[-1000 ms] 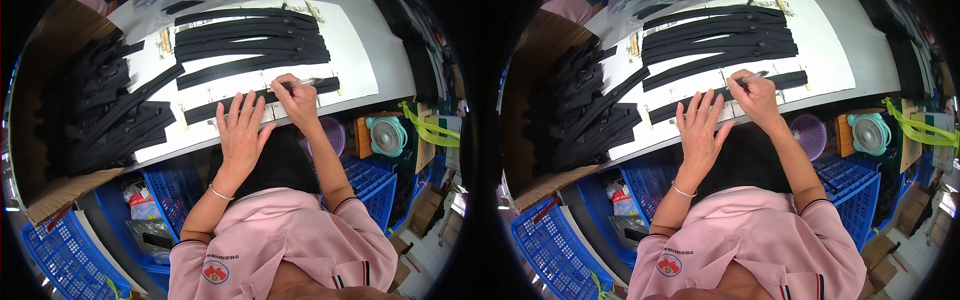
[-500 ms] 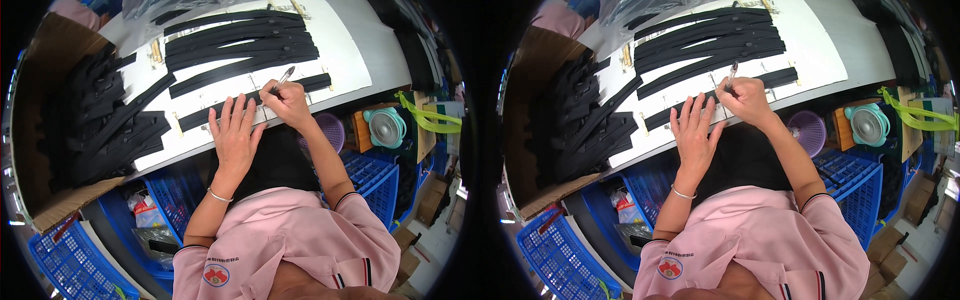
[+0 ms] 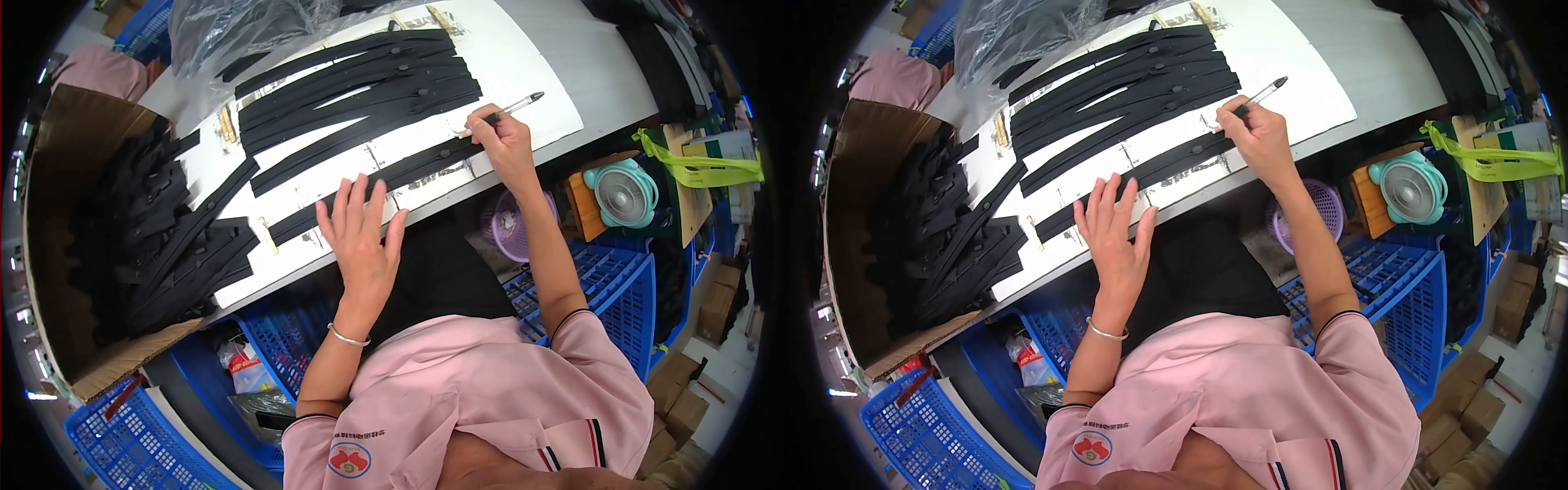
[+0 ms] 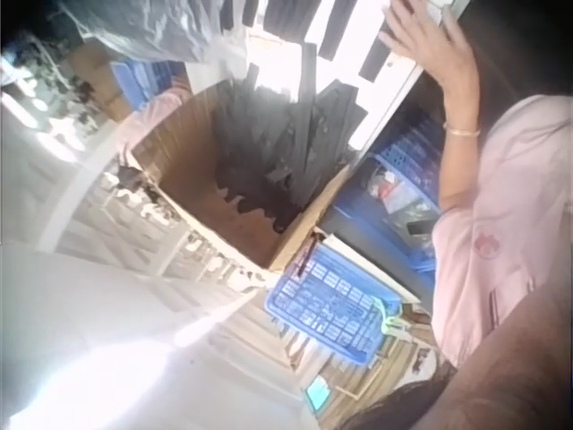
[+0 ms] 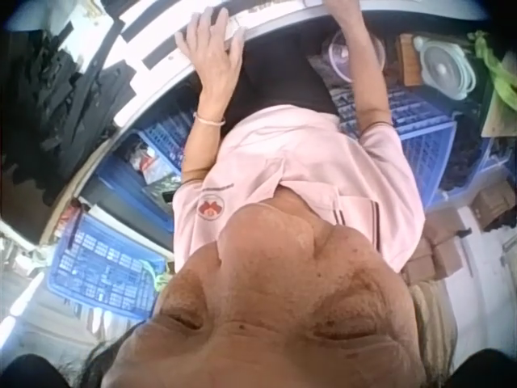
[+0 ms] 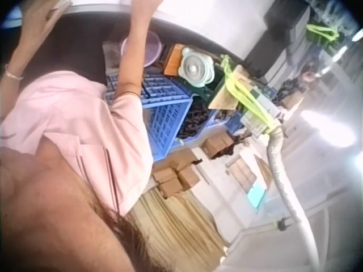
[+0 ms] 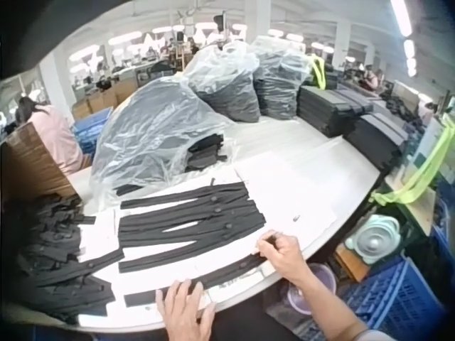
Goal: Mark and measure black zippers using a template and pen.
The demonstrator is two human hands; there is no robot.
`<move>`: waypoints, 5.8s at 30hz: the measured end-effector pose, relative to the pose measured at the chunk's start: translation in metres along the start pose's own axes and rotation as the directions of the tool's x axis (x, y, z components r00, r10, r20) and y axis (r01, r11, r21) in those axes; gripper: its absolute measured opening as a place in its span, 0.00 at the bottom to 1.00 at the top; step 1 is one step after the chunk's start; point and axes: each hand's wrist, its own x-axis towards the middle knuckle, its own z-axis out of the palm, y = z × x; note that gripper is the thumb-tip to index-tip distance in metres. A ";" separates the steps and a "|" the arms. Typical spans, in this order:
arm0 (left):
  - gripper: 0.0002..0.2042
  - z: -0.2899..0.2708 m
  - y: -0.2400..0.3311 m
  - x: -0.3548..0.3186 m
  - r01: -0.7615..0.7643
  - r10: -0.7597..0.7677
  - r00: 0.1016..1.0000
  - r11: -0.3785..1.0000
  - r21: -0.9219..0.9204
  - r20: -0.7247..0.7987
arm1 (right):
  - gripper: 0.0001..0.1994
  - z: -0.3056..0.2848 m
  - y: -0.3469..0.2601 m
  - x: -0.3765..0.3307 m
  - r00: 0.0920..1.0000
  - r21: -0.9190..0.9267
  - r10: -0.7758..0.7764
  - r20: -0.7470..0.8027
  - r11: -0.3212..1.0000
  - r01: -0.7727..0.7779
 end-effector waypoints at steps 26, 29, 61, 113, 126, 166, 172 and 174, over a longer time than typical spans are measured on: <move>0.08 0.065 0.047 0.070 -0.163 0.127 0.971 0.971 -0.173 -0.204 | 0.06 -0.006 0.004 -0.006 0.995 0.006 -0.059 0.080 0.998 0.059; 0.08 0.066 0.046 0.070 -0.165 0.127 0.970 0.970 -0.179 -0.209 | 0.06 -0.007 0.001 -0.006 0.987 -0.039 -0.081 0.137 0.995 0.087; 0.21 -0.052 -0.129 0.047 0.210 -0.132 0.963 0.913 0.349 -0.234 | 0.06 -0.012 0.025 -0.007 0.998 0.117 -0.002 -0.063 0.993 0.009; 0.34 -0.037 -0.069 -0.055 0.188 -0.168 0.977 0.968 0.166 -0.129 | 0.12 0.031 -0.047 -0.055 0.978 -0.328 -0.197 0.070 0.921 0.209; 0.35 -0.037 -0.067 -0.053 0.212 -0.189 0.970 0.966 0.149 -0.156 | 0.10 0.182 -0.059 -0.050 0.938 0.007 -0.064 0.342 0.998 0.066; 0.35 -0.037 -0.067 -0.053 0.187 -0.160 0.977 0.962 0.200 -0.143 | 0.10 0.104 -0.040 -0.030 0.987 -0.155 -0.115 0.112 0.979 0.131; 0.35 -0.040 -0.060 -0.048 0.213 -0.193 0.973 0.963 0.167 -0.128 | 0.10 0.102 -0.041 -0.028 0.985 -0.166 -0.103 0.136 0.978 0.126; 0.35 -0.039 -0.052 -0.043 0.224 -0.202 0.969 0.961 0.162 -0.142 | 0.10 0.102 -0.042 -0.029 0.986 -0.168 -0.092 0.138 0.979 0.115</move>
